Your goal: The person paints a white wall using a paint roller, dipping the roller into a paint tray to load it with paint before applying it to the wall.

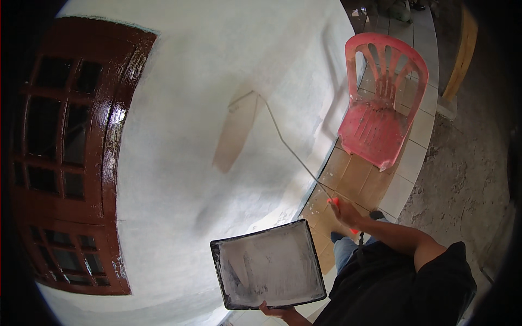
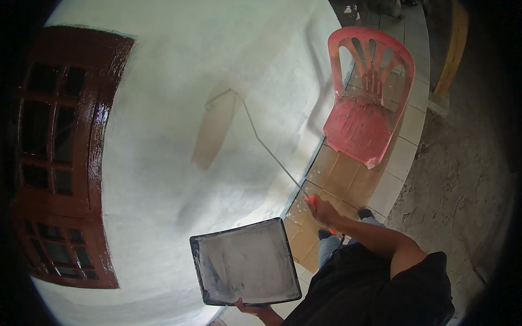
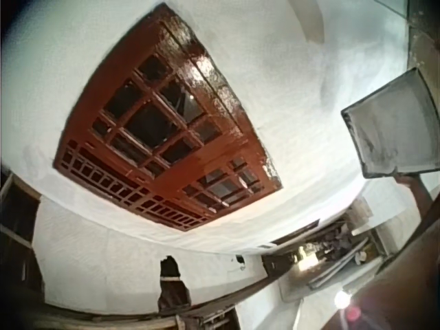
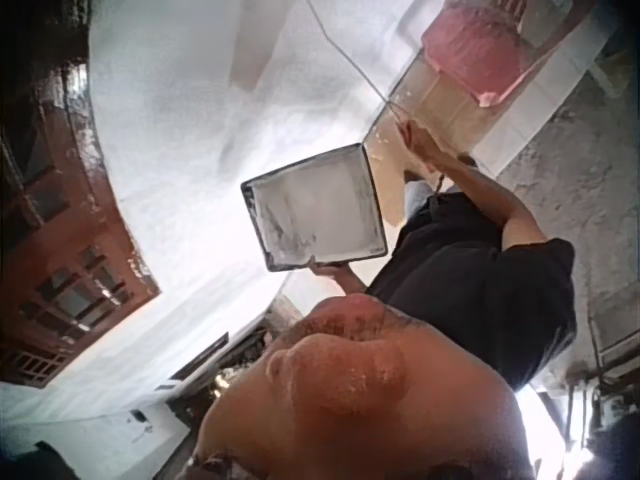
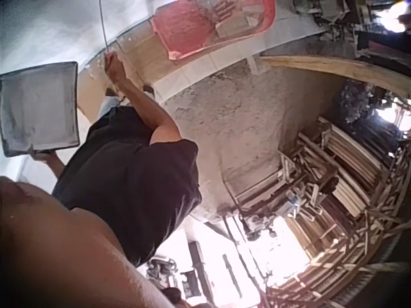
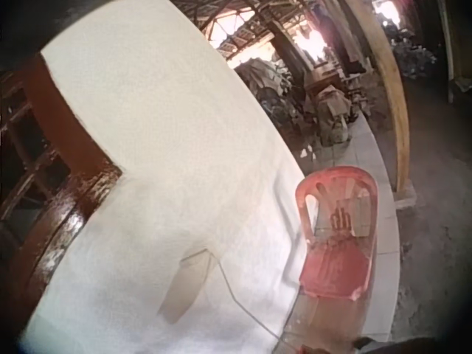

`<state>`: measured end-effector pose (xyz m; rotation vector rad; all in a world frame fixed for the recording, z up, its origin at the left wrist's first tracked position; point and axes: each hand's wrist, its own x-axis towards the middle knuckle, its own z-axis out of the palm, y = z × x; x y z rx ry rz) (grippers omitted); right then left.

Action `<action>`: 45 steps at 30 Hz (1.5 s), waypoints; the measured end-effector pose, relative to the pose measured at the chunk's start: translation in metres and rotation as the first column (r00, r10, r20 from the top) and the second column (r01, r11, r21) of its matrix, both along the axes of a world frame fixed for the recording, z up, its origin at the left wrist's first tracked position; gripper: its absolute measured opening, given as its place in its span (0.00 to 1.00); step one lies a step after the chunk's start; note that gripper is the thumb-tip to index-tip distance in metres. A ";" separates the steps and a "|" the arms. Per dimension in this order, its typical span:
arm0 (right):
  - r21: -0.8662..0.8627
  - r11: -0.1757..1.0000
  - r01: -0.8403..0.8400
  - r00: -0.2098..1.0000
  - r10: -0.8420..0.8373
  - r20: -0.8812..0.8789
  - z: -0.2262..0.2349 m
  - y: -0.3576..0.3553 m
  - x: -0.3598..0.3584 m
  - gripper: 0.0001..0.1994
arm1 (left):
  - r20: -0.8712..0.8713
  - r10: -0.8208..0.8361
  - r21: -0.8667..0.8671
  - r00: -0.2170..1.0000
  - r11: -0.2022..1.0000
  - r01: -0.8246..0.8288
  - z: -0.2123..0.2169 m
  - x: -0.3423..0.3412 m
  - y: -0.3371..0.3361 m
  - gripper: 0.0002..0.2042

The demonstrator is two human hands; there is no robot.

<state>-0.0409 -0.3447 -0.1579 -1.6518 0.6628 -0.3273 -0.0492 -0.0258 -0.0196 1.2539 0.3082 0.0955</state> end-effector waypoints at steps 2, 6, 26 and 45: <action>0.010 1.000 0.020 1.000 -0.020 -0.024 0.015 -0.017 0.004 0.23 | -0.036 0.075 0.025 0.997 0.997 -0.074 0.002 0.003 0.002 0.40; 0.017 0.994 0.109 0.986 -0.110 0.125 0.082 -0.091 0.059 0.24 | 0.001 0.037 -0.010 0.999 0.999 -0.037 0.007 0.000 -0.001 0.39; -0.027 0.988 0.153 0.974 -0.146 0.173 0.107 -0.128 0.095 0.25 | 0.010 0.064 -0.050 0.998 0.997 -0.063 -0.010 0.002 0.023 0.39; -0.143 0.981 0.133 0.982 -0.112 0.149 0.089 -0.082 0.064 0.22 | -0.081 0.138 -0.147 0.987 0.978 -0.149 -0.009 0.004 0.024 0.29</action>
